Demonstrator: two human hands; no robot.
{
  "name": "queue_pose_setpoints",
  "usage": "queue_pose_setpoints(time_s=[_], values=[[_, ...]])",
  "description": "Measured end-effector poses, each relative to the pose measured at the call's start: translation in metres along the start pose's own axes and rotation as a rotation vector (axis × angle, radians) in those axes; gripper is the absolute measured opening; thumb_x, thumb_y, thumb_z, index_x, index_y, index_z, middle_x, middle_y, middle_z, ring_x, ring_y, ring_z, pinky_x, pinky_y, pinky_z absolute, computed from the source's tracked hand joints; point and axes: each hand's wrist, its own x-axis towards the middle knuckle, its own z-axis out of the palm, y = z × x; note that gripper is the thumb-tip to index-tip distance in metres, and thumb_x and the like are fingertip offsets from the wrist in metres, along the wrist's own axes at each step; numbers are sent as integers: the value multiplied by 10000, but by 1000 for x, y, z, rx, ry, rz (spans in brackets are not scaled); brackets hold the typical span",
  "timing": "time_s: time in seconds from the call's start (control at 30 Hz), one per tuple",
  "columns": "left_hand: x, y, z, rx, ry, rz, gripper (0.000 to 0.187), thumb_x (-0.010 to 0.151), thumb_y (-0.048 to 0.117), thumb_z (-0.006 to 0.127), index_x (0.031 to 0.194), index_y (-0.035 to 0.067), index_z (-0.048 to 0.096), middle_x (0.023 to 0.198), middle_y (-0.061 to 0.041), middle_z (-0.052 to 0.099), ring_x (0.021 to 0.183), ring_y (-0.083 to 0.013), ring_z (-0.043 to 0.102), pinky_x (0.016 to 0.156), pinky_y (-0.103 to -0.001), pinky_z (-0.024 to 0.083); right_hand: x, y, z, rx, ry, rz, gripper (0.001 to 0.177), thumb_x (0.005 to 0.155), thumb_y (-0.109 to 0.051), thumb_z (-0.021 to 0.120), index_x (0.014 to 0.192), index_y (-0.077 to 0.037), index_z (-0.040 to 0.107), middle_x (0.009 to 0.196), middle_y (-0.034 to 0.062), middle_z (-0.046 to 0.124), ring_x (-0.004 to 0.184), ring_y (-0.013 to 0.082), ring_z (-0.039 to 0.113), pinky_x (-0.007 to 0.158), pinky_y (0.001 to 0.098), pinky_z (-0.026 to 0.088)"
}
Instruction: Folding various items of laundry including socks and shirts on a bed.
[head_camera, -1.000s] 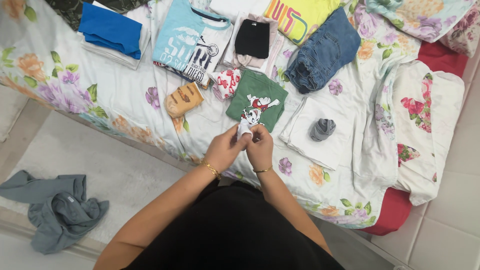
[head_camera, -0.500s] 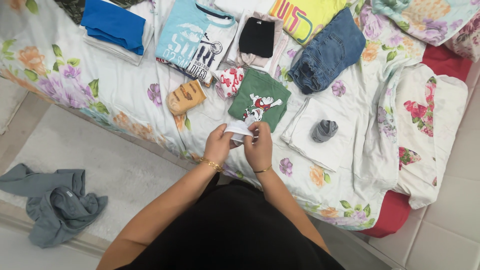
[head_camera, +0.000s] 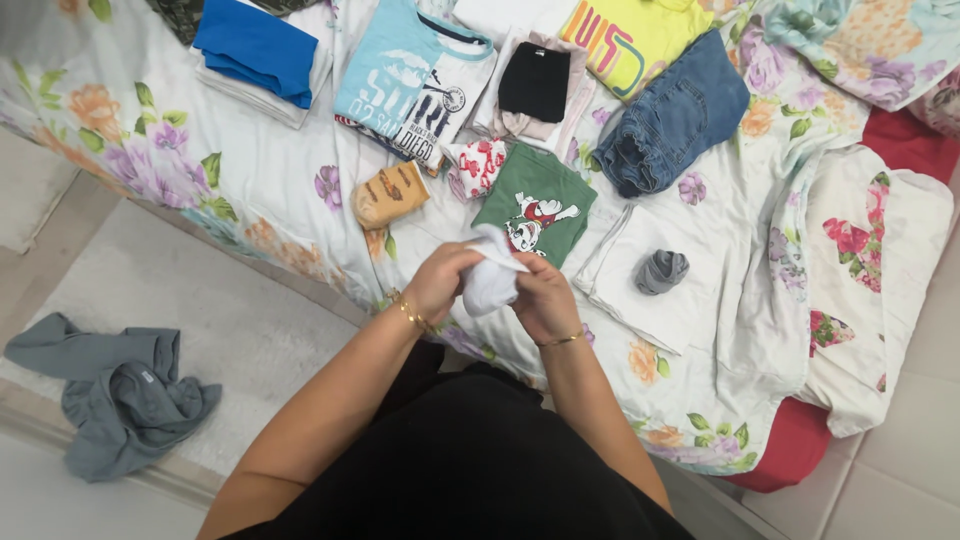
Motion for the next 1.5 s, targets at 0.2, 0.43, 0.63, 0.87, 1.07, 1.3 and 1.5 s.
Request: queue_pose_setpoints(time_s=[0.2, 0.43, 0.63, 0.87, 1.07, 1.3, 1.5], values=[[7, -2, 0, 3, 111, -110, 245, 980, 124, 553, 1099, -38, 691, 982, -79, 713, 856, -142, 678, 750, -295, 543, -10, -25, 33, 118, 8, 97, 368, 861, -116, 548, 1168, 61, 647, 1107, 148, 717, 1009, 241, 699, 938, 376, 554], [5, -16, -4, -37, -19, -262, 269, 957, 122, 556, 1111, -51, 693, 1008, -89, 739, 886, -151, 699, 802, -306, 554, -12, -24, 5, 227, -154, 123, 218, 881, -105, 560, 1036, 30, 631, 1035, 143, 701, 933, 235, 672, 880, 350, 543], [4, -5, 16, 137, -387, -283, 324, 1039, 190, 590, 1181, -74, 712, 1044, -64, 734, 931, -138, 649, 859, -306, 508, -11, -29, -19, 54, -221, 19, 237, 922, -78, 587, 1118, 45, 632, 1118, 141, 673, 1004, 219, 648, 924, 335, 525], [22, 11, 60, 517, -302, -2, 360, 1061, 289, 541, 1243, 9, 674, 1078, 16, 718, 1007, -54, 620, 921, -270, 506, -51, -75, 32, -229, 64, -218, 488, 909, -245, 679, 1322, -8, 569, 1287, 84, 622, 1170, 191, 624, 991, 356, 544], [37, -17, 94, 876, -71, 152, 307, 1071, 280, 541, 1146, 20, 685, 856, -84, 722, 773, -152, 639, 693, -320, 516, -58, -44, -2, -645, 300, -464, 458, 905, -51, 777, 1306, -7, 560, 1211, 58, 610, 1122, 131, 580, 962, 274, 511], [67, -55, 123, 1156, 75, 309, 279, 1086, 273, 476, 1004, 43, 611, 706, -187, 646, 643, -377, 638, 549, -438, 444, -78, -46, -11, -847, 654, -533, 156, 1008, -182, 658, 1037, -32, 625, 836, -10, 643, 780, 68, 554, 695, 228, 475], [95, -85, 148, 1098, 5, 141, 269, 1066, 338, 571, 1050, 72, 607, 695, -146, 633, 629, -339, 624, 584, -411, 471, -87, -45, -79, -461, 667, -597, 245, 1161, -212, 542, 1012, -31, 614, 823, -33, 512, 739, 24, 423, 637, 203, 387]])
